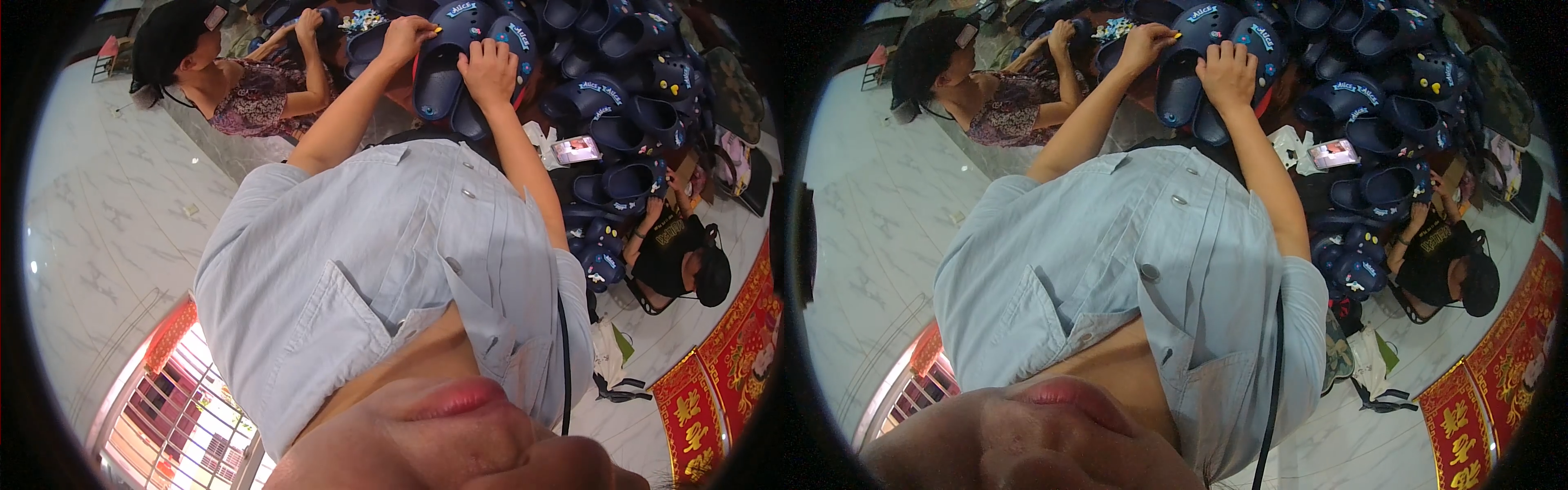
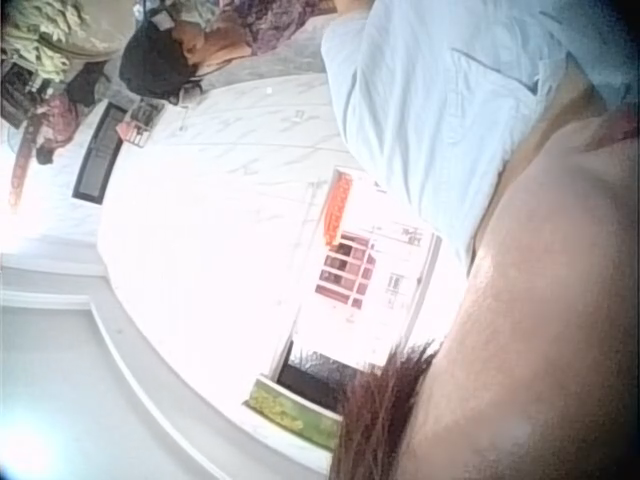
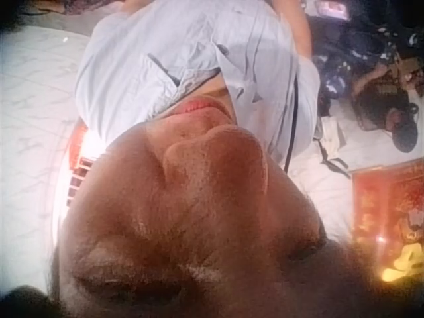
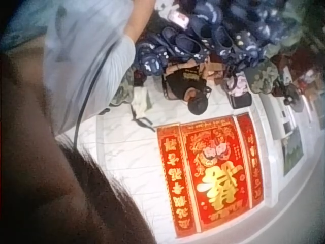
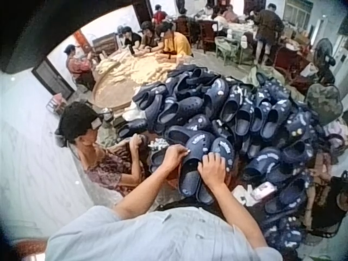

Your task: Inserting decorative charms into the holes of blue foam clogs.

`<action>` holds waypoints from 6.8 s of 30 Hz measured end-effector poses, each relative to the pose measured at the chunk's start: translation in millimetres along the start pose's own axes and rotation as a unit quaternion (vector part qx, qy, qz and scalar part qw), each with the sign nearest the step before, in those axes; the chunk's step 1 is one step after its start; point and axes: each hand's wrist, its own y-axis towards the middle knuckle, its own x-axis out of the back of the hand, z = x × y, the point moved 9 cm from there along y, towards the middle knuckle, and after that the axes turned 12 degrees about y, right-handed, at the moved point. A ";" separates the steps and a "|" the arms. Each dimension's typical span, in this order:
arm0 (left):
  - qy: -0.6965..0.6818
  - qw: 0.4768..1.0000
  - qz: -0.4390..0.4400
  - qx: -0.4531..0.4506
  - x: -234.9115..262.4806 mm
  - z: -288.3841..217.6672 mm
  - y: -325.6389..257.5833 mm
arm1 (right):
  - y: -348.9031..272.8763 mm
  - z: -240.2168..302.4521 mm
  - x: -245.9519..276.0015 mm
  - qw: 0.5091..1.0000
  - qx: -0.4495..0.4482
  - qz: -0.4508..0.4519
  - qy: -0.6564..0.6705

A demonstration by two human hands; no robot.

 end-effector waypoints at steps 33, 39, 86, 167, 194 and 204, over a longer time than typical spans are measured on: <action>0.193 0.977 0.048 -0.079 -9.6 -36.1 -28.5 | 3.1 -3.0 -7.4 0.999 -0.021 0.031 0.006; 0.130 0.990 -0.047 -0.018 -0.4 -25.4 -47.1 | 3.6 1.2 -4.0 1.000 -0.007 0.008 0.006; 0.133 0.955 0.228 -0.136 -16.1 -72.5 -118.4 | -32.1 -81.7 56.8 0.902 -0.208 -0.148 0.347; 0.117 0.986 0.002 -0.121 -42.7 -121.9 -79.1 | 3.6 -58.7 23.1 0.981 0.026 0.121 0.150; -0.035 0.993 -0.110 0.039 61.2 -37.9 -82.7 | -26.6 -4.7 -26.3 0.944 -0.112 0.221 0.219; -0.017 0.989 -0.134 0.056 43.5 -19.9 -84.2 | -11.1 -43.0 -0.2 0.978 -0.094 0.056 0.179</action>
